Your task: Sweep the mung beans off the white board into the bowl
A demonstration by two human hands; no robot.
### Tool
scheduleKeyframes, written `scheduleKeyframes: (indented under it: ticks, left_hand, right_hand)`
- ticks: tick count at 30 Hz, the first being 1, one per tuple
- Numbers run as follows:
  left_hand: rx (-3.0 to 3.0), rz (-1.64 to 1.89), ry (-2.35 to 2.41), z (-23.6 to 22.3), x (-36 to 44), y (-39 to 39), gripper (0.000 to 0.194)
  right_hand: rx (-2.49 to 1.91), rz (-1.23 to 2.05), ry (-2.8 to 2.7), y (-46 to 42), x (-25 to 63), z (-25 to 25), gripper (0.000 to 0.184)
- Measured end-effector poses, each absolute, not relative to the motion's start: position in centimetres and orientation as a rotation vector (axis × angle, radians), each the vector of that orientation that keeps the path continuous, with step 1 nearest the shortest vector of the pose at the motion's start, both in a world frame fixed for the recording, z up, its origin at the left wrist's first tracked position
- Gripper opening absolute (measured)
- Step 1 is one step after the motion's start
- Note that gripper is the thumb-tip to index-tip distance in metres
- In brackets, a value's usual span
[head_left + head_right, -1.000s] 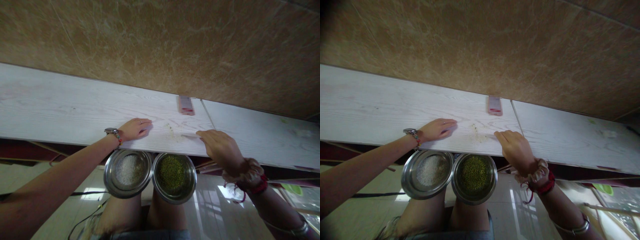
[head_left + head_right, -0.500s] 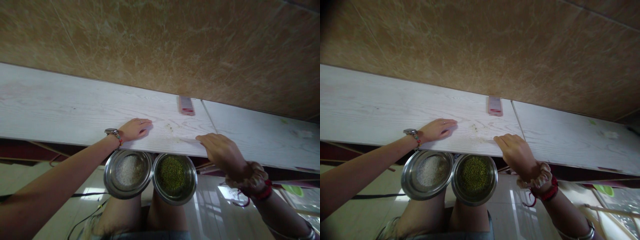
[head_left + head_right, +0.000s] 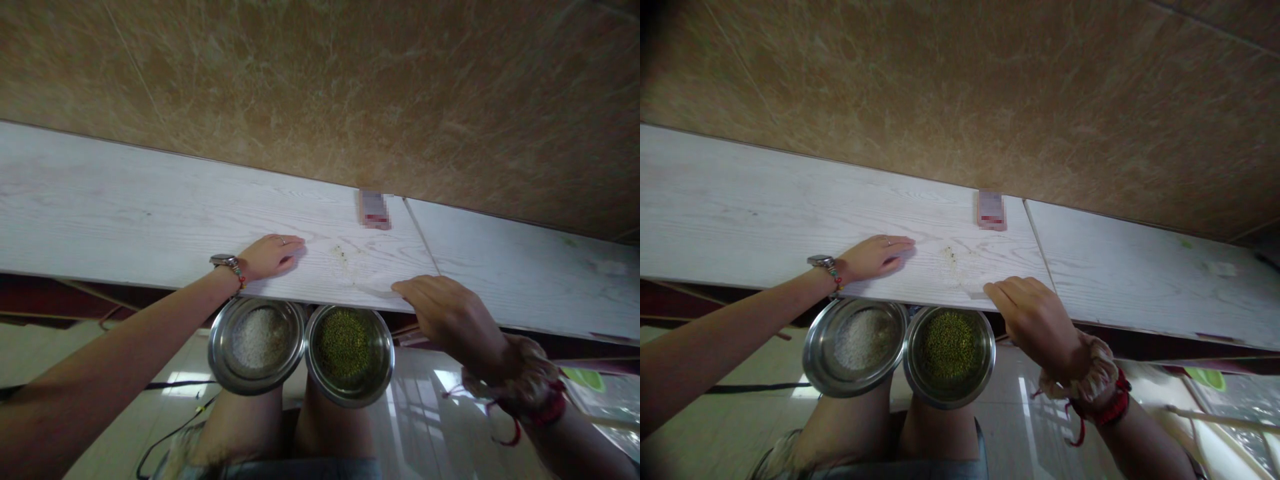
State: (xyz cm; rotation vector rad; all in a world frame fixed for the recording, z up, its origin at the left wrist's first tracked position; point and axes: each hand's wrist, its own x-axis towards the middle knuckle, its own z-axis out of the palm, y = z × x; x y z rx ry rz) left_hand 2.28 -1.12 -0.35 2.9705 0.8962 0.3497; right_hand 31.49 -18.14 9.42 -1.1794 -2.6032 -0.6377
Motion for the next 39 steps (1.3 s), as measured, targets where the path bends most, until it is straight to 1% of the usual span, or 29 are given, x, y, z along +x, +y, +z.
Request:
scheduleKeyframes:
  ticks: [7,13,18,24,28,34,39]
  left_hand:
    - [2.965,0.395,0.881,-0.6,2.21,-0.93,0.032]
    - [2.968,0.349,0.916,-0.25,2.35,-1.21,0.034]
    - [2.956,0.363,0.899,-0.31,2.33,-1.15,0.034]
    - [2.979,0.374,0.899,-0.45,2.27,-1.03,0.033]
    - [2.992,0.388,0.882,-0.53,2.27,-0.98,0.032]
    - [3.0,0.422,0.873,-0.76,2.23,-0.9,0.031]
    - [3.007,0.422,0.873,-0.69,2.26,-0.94,0.032]
  right_hand:
    - [-1.193,-0.61,-2.603,-18.44,31.32,9.47,0.036]
    - [-1.167,-0.721,-2.567,-18.21,31.08,9.44,0.033]
    - [-1.146,-0.648,-2.579,-18.56,30.86,9.81,0.033]
    - [-1.141,-0.717,-2.574,-18.42,30.76,9.89,0.032]
    - [-1.164,-0.66,-2.604,-18.37,30.87,9.84,0.035]
    - [-1.134,-0.712,-2.573,-17.96,30.96,9.37,0.032]
    - [-1.143,-0.663,-2.593,-18.26,30.86,9.71,0.032]
